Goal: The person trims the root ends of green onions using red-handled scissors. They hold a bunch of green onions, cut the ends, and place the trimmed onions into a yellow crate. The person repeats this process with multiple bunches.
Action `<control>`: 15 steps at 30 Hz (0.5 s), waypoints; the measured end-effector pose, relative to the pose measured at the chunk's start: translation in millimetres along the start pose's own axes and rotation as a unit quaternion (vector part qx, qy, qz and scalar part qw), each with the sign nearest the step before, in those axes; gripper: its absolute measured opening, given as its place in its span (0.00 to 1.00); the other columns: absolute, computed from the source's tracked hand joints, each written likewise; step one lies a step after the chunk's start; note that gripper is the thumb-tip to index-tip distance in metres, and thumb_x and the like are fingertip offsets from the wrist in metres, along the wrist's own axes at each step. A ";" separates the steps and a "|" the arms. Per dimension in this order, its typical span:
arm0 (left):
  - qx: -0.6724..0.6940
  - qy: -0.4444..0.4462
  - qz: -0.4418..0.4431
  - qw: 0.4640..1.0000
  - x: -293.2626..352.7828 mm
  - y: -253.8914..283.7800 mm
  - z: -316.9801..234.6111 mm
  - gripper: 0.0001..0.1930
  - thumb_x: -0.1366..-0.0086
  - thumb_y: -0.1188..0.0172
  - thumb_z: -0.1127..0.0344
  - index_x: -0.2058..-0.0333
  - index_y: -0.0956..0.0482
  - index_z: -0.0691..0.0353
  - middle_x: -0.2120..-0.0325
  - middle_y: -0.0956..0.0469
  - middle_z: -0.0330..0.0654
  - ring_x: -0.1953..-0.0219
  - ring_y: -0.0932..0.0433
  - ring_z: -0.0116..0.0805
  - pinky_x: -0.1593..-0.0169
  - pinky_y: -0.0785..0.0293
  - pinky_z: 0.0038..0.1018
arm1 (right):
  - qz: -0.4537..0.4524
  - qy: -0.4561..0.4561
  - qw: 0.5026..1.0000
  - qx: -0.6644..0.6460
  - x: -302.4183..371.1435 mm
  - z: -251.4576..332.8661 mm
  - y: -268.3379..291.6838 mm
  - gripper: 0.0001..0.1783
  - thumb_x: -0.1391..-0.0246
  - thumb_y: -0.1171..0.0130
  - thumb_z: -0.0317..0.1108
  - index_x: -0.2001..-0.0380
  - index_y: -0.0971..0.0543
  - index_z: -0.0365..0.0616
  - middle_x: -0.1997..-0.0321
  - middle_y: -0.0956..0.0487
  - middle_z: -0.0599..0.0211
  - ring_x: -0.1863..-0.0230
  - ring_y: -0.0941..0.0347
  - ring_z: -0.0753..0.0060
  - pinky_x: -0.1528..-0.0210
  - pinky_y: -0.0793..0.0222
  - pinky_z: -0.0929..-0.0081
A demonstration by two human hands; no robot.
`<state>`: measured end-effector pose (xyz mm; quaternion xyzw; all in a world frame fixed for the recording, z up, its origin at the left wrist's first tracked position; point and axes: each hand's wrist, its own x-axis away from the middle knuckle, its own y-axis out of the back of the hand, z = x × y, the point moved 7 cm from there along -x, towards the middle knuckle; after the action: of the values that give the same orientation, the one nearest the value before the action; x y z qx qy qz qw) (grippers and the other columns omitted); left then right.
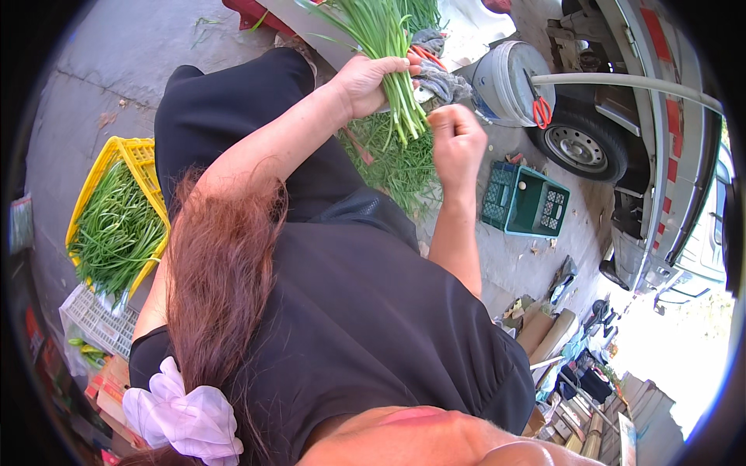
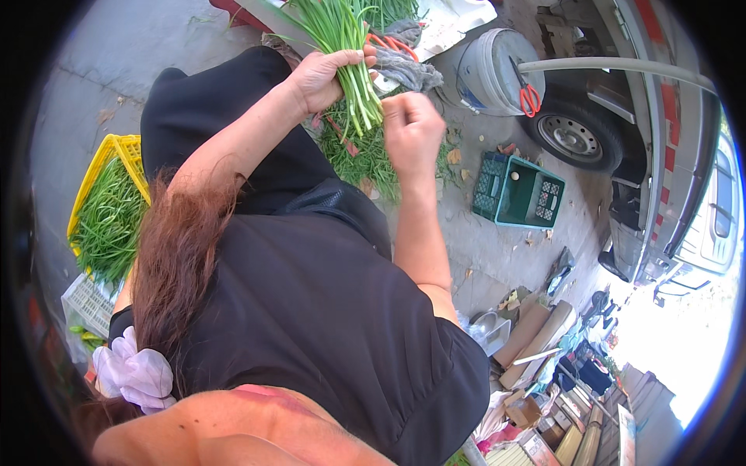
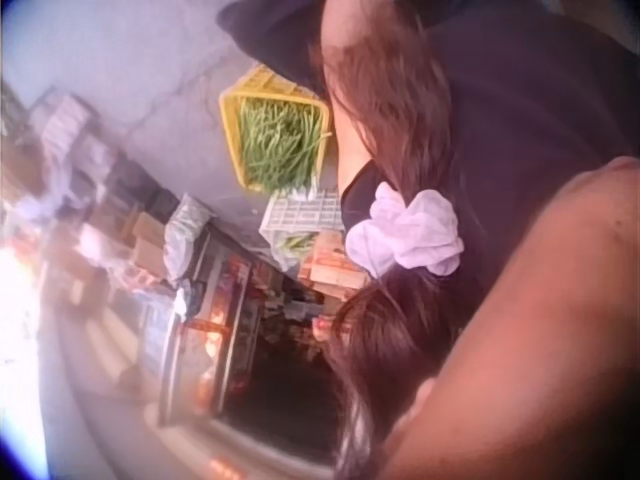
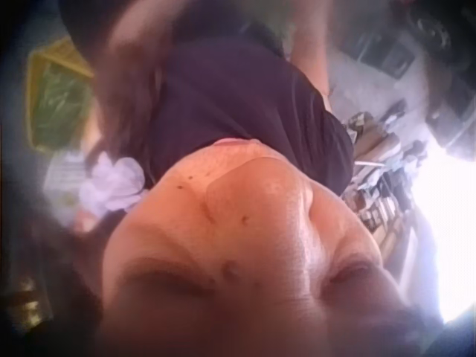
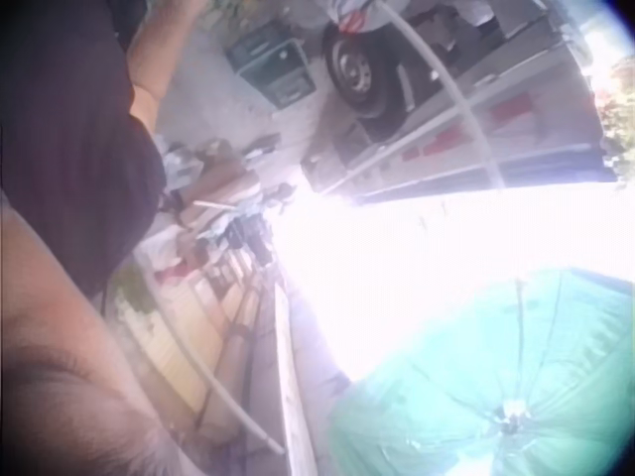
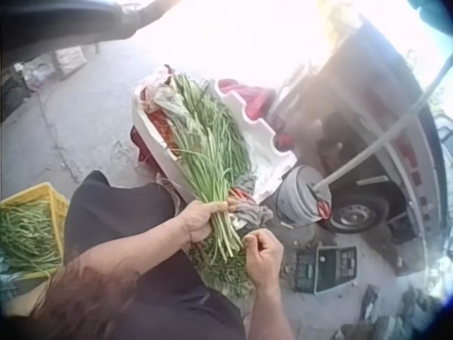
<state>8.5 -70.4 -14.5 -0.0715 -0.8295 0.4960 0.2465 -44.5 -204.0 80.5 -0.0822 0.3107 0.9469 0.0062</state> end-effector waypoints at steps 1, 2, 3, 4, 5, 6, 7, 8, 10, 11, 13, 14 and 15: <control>0.001 -0.011 0.013 1.000 -0.2 -1.9 0.1 0.16 0.41 0.46 0.77 0.53 0.30 0.65 0.63 0.24 0.45 0.61 0.24 0.37 0.55 0.23 0.36 | -0.045 -0.055 0.996 -0.060 -2.4 -12.7 7.6 0.10 0.49 0.38 0.35 0.76 0.24 0.39 0.79 0.28 0.75 0.80 0.36 0.82 0.77 0.40 0.81; 0.001 -0.022 0.026 0.999 -0.4 -3.2 0.9 0.18 0.41 0.46 0.77 0.52 0.32 0.65 0.63 0.24 0.45 0.60 0.24 0.37 0.55 0.23 0.36 | -0.076 -0.076 0.989 -0.100 -6.4 -25.4 11.1 0.09 0.50 0.37 0.32 0.72 0.23 0.37 0.78 0.29 0.78 0.78 0.40 0.89 0.77 0.43 0.86; 0.003 -0.033 0.040 0.999 -0.4 -5.8 0.7 0.20 0.41 0.46 0.78 0.50 0.33 0.64 0.62 0.24 0.46 0.59 0.24 0.37 0.55 0.23 0.36 | -0.061 -0.075 0.989 -0.110 -11.0 -25.3 6.7 0.09 0.52 0.36 0.31 0.71 0.23 0.37 0.79 0.29 0.79 0.79 0.40 0.89 0.77 0.43 0.87; -0.004 -0.028 0.048 0.998 -0.5 -7.5 2.4 0.22 0.42 0.46 0.78 0.48 0.35 0.63 0.62 0.24 0.46 0.59 0.24 0.37 0.55 0.23 0.36 | -0.046 -0.073 0.989 -0.121 -14.7 -22.5 1.1 0.09 0.53 0.35 0.30 0.70 0.22 0.37 0.79 0.29 0.79 0.79 0.40 0.89 0.78 0.43 0.87; -0.011 -0.023 0.056 0.998 -0.3 -9.1 4.0 0.24 0.42 0.46 0.78 0.46 0.36 0.62 0.62 0.24 0.45 0.59 0.24 0.37 0.55 0.23 0.36 | -0.030 -0.071 0.988 -0.131 -16.8 -20.3 -5.0 0.09 0.54 0.34 0.28 0.70 0.22 0.37 0.80 0.29 0.79 0.80 0.40 0.89 0.78 0.44 0.87; -0.017 -0.019 0.064 0.998 0.5 -11.7 4.4 0.26 0.42 0.46 0.79 0.44 0.38 0.61 0.62 0.24 0.45 0.59 0.25 0.36 0.55 0.23 0.35 | -0.013 -0.074 0.983 -0.168 -16.6 -21.5 -13.1 0.10 0.57 0.33 0.26 0.69 0.22 0.37 0.79 0.29 0.79 0.80 0.41 0.91 0.78 0.44 0.89; -0.020 -0.021 0.068 0.997 1.7 -13.8 4.5 0.27 0.42 0.46 0.79 0.43 0.39 0.60 0.62 0.24 0.45 0.59 0.24 0.37 0.55 0.23 0.35 | -0.009 -0.070 0.985 -0.156 -16.7 -26.1 -16.8 0.08 0.55 0.35 0.25 0.70 0.22 0.37 0.77 0.28 0.80 0.80 0.41 0.90 0.78 0.43 0.89; -0.022 -0.022 0.072 0.997 3.3 -16.1 5.1 0.28 0.42 0.46 0.79 0.42 0.39 0.60 0.62 0.24 0.45 0.59 0.24 0.37 0.55 0.23 0.35 | -0.021 -0.069 0.983 -0.167 -16.9 -26.3 -17.4 0.06 0.54 0.36 0.25 0.70 0.22 0.37 0.77 0.28 0.80 0.79 0.40 0.90 0.77 0.43 0.89; -0.025 -0.019 0.070 0.997 4.4 -15.6 6.2 0.29 0.41 0.47 0.79 0.41 0.41 0.58 0.62 0.24 0.45 0.59 0.24 0.37 0.55 0.23 0.34 | -0.029 -0.074 0.972 -0.219 -17.0 -26.2 -18.9 0.04 0.51 0.39 0.24 0.71 0.23 0.37 0.76 0.28 0.79 0.78 0.40 0.90 0.75 0.43 0.89; -0.018 -0.019 0.068 0.997 3.5 -13.7 5.9 0.29 0.41 0.47 0.80 0.41 0.40 0.57 0.63 0.24 0.45 0.60 0.24 0.37 0.56 0.23 0.34 | -0.027 -0.079 0.963 -0.258 -16.3 -24.1 -16.4 0.03 0.50 0.40 0.23 0.72 0.24 0.38 0.76 0.28 0.79 0.77 0.40 0.90 0.74 0.43 0.89; -0.005 -0.021 0.061 0.998 3.5 -8.4 3.0 0.29 0.41 0.47 0.80 0.41 0.40 0.56 0.63 0.24 0.45 0.60 0.24 0.37 0.56 0.23 0.35 | -0.004 -0.108 0.939 -0.327 -13.1 -22.6 -9.8 0.02 0.48 0.42 0.22 0.73 0.25 0.38 0.76 0.29 0.77 0.76 0.39 0.89 0.73 0.43 0.89; -0.005 -0.031 0.046 0.998 3.1 -4.9 -1.0 0.27 0.40 0.48 0.80 0.42 0.39 0.54 0.64 0.25 0.43 0.61 0.24 0.36 0.55 0.23 0.36 | 0.024 -0.100 0.910 -0.401 -12.5 -25.2 -4.1 0.03 0.48 0.43 0.23 0.73 0.26 0.38 0.75 0.29 0.73 0.76 0.39 0.84 0.72 0.43 0.86; 0.001 -0.036 0.047 0.998 1.5 -2.9 -3.4 0.28 0.40 0.48 0.79 0.41 0.39 0.53 0.64 0.26 0.42 0.61 0.24 0.35 0.54 0.24 0.36 | 0.050 -0.091 0.878 -0.468 -11.7 -26.4 4.2 0.04 0.47 0.44 0.25 0.74 0.27 0.38 0.75 0.29 0.69 0.75 0.38 0.80 0.71 0.43 0.83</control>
<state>9.2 -68.7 -10.2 -0.0921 -0.8332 0.5100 0.1927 -29.3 -222.5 63.9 0.0269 -0.1667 0.9843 -0.0517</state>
